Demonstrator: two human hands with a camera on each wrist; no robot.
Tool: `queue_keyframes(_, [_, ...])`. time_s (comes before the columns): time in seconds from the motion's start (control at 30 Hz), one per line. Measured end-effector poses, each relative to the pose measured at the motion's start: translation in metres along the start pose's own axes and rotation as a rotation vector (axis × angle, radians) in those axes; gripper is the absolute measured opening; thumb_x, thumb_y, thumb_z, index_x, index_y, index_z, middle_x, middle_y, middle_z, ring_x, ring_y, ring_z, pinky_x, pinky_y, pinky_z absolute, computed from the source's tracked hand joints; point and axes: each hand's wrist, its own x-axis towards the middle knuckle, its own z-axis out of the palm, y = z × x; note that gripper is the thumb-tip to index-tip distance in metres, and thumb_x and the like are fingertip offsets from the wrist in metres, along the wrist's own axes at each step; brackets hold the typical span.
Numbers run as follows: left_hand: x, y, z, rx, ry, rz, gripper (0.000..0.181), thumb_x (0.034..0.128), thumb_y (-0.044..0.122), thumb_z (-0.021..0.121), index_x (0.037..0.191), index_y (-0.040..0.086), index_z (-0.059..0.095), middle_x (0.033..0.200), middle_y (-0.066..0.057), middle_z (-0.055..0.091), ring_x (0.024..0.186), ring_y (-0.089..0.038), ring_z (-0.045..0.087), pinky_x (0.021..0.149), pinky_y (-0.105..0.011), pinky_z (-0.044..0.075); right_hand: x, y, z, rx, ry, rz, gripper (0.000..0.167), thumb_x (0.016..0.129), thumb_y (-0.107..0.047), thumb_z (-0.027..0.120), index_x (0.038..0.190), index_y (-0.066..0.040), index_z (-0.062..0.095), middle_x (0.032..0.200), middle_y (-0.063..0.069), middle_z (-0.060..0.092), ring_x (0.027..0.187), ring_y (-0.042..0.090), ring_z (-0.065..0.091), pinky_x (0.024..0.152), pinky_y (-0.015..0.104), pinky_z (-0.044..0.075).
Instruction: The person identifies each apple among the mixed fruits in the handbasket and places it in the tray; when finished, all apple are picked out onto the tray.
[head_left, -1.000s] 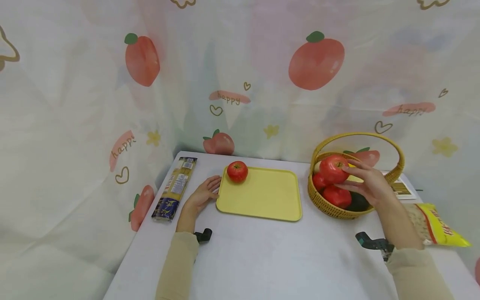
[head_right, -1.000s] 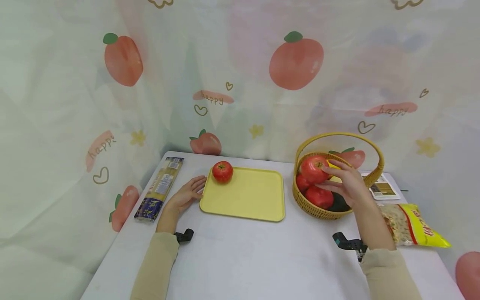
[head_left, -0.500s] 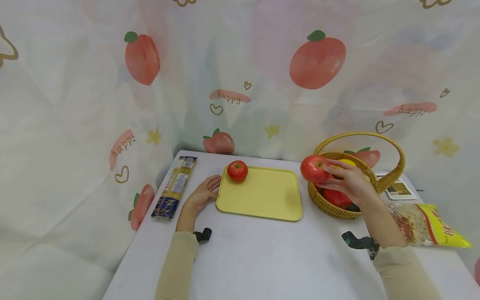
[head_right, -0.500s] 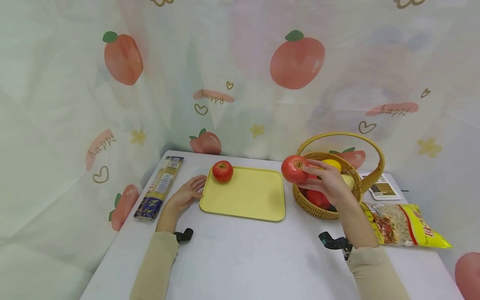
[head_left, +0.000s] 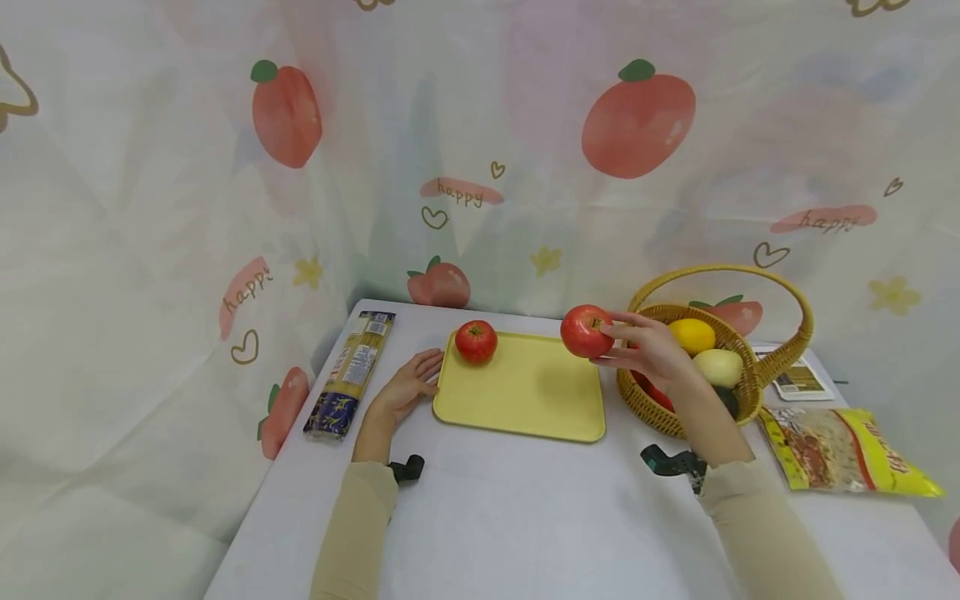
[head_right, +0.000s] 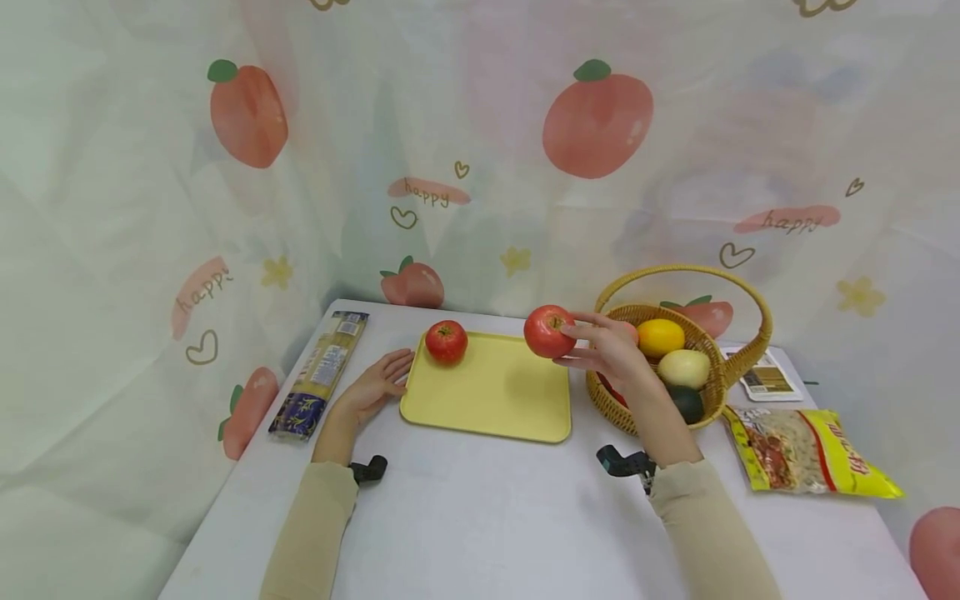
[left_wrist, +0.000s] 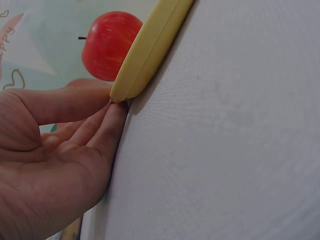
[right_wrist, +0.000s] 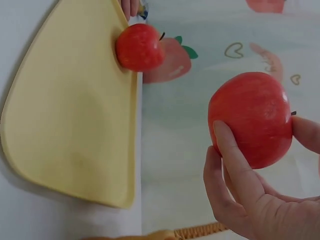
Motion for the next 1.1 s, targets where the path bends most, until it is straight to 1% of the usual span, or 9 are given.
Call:
queue_keyframes(0.1, [0.000,-0.001,0.001,0.000,-0.001,-0.003,0.090,0.0797,-0.033,0.049,0.161,-0.001,0.027,0.168,-0.019,0.030,0.157,-0.030,0.026,0.127,-0.044,0.026,0.011,0.005,0.007,0.014,0.014,0.025,0.070,0.103,-0.013,0.065,0.162,-0.002,0.029,0.155,0.014,0.037,0.100,0.024,0.073,0.098,0.050,0.055])
queue_keyframes(0.2, [0.000,-0.002,0.002,-0.001,-0.011,-0.004,0.090,0.0799,-0.032,0.050,0.161,-0.001,0.027,0.168,-0.019,0.030,0.157,-0.031,0.026,0.127,-0.044,0.026,0.023,0.010,0.012,0.025,0.026,0.052,0.071,0.103,-0.013,0.064,0.163,-0.003,0.028,0.163,0.017,0.029,0.103,0.028,0.072,0.100,0.050,0.054])
queue_keyframes(0.3, [0.001,-0.004,0.003,0.006,-0.026,-0.001,0.090,0.0805,-0.031,0.051,0.161,-0.001,0.027,0.168,-0.019,0.030,0.157,-0.031,0.026,0.127,-0.044,0.026,0.033,0.016,0.017,0.007,0.014,0.059,0.071,0.104,-0.015,0.063,0.163,-0.002,0.026,0.164,0.018,0.026,0.107,0.032,0.069,0.102,0.051,0.053])
queue_keyframes(0.4, [0.000,-0.006,0.003,0.014,-0.030,0.000,0.089,0.0804,-0.032,0.051,0.161,-0.001,0.027,0.168,-0.020,0.029,0.157,-0.032,0.025,0.127,-0.045,0.025,0.044,0.023,0.026,0.023,0.002,0.060,0.071,0.104,-0.014,0.062,0.163,0.001,0.025,0.164,0.018,0.025,0.115,0.037,0.064,0.104,0.052,0.050])
queue_keyframes(0.53, [-0.002,-0.007,0.001,0.014,-0.005,-0.009,0.089,0.0798,-0.033,0.049,0.161,-0.001,0.028,0.168,-0.020,0.030,0.157,-0.032,0.026,0.127,-0.045,0.026,0.058,0.033,0.041,0.041,-0.002,0.057,0.069,0.104,-0.011,0.062,0.162,0.002,0.027,0.167,0.018,0.021,0.128,0.045,0.057,0.105,0.053,0.050])
queue_keyframes(0.63, [-0.004,-0.006,-0.001,0.008,0.009,-0.016,0.089,0.0796,-0.033,0.049,0.160,-0.001,0.029,0.168,-0.019,0.031,0.157,-0.031,0.026,0.127,-0.044,0.026,0.068,0.040,0.051,0.028,0.012,0.056,0.067,0.102,-0.011,0.063,0.160,0.003,0.031,0.168,0.018,0.021,0.132,0.049,0.055,0.103,0.053,0.052])
queue_keyframes(0.77, [-0.004,-0.005,-0.002,-0.007,0.015,-0.019,0.090,0.0792,-0.033,0.049,0.161,0.000,0.029,0.168,-0.018,0.032,0.157,-0.030,0.027,0.127,-0.044,0.027,0.082,0.047,0.063,0.000,0.038,0.058,0.064,0.102,-0.011,0.063,0.157,0.005,0.036,0.163,0.020,0.029,0.133,0.050,0.054,0.103,0.054,0.052])
queue_keyframes(0.97, [0.000,-0.003,0.001,-0.007,0.007,-0.005,0.090,0.0801,-0.032,0.050,0.161,0.001,0.029,0.168,-0.017,0.032,0.157,-0.029,0.027,0.127,-0.043,0.026,0.100,0.054,0.070,-0.005,0.091,0.066,0.071,0.099,-0.009,0.066,0.159,0.006,0.030,0.164,0.022,0.028,0.136,0.053,0.050,0.108,0.057,0.046])
queue_keyframes(1.1, [0.000,-0.001,0.002,-0.008,0.015,-0.006,0.090,0.0797,-0.033,0.049,0.161,0.002,0.030,0.168,-0.016,0.032,0.157,-0.028,0.027,0.127,-0.042,0.026,0.107,0.059,0.073,-0.056,0.123,0.070,0.074,0.098,-0.011,0.067,0.159,0.004,0.029,0.162,0.024,0.030,0.136,0.049,0.052,0.108,0.056,0.047])
